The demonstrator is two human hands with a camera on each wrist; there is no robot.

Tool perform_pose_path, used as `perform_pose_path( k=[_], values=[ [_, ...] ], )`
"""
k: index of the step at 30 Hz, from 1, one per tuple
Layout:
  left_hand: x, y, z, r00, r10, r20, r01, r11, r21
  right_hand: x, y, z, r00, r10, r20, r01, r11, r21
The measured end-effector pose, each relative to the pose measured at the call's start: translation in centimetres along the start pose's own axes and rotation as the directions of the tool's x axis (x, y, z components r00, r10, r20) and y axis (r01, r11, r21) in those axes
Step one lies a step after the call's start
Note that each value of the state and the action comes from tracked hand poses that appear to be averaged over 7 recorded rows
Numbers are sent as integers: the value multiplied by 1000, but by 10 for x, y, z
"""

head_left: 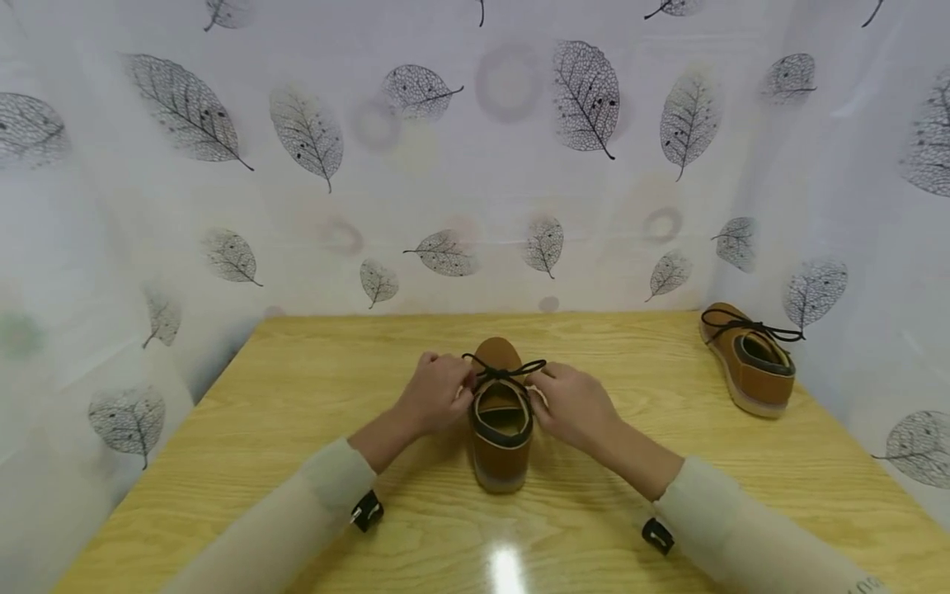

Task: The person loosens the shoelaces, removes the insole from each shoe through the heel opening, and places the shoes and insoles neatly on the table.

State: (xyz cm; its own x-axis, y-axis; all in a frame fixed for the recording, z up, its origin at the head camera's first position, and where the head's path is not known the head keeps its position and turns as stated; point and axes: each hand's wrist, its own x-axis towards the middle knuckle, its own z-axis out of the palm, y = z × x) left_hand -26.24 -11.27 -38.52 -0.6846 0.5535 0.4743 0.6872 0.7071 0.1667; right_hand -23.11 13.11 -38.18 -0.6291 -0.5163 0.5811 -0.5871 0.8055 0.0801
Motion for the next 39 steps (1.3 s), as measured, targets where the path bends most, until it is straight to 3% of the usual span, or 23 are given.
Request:
perform_pose_path(
  k=[3, 9, 17, 22, 27, 32, 35, 37, 39],
  values=[
    [-3, -3, -1, 999, 33, 26, -35, 997, 68, -1, 3, 0, 998, -27, 56, 27, 1000, -11],
    [-10, -9, 1, 997, 62, 50, -71, 974, 215, -2, 4, 3, 992, -5, 129, 2, 1000, 21],
    [-16, -7, 4, 993, 60, 103, -86, 958, 272, -2, 4, 8, 988, -3, 153, 2, 1000, 6],
    [-17, -9, 4, 997, 75, -17, -64, 939, 337, -1, 10, 7, 997, -70, 27, 72, 993, -95],
    [-18, -12, 5, 983, 130, -127, -68, 910, 408, 0, 15, 6, 989, -126, -78, 109, 976, -188],
    [-20, -13, 4, 983, 160, -91, -100, 880, 465, -1, 21, 6, 973, -193, -124, 168, 968, -187],
    [-16, -14, 0, 981, 184, -68, -127, 861, 493, 0, 27, 4, 955, -268, -131, 243, 953, -179],
    [-12, -15, -1, 972, 227, -64, -162, 838, 521, 2, 33, 3, 931, -343, -127, 323, 934, -156],
    [-10, -17, -1, 958, 284, -38, -213, 797, 564, 4, 39, 4, 893, -433, -123, 419, 899, -128]
  ],
)
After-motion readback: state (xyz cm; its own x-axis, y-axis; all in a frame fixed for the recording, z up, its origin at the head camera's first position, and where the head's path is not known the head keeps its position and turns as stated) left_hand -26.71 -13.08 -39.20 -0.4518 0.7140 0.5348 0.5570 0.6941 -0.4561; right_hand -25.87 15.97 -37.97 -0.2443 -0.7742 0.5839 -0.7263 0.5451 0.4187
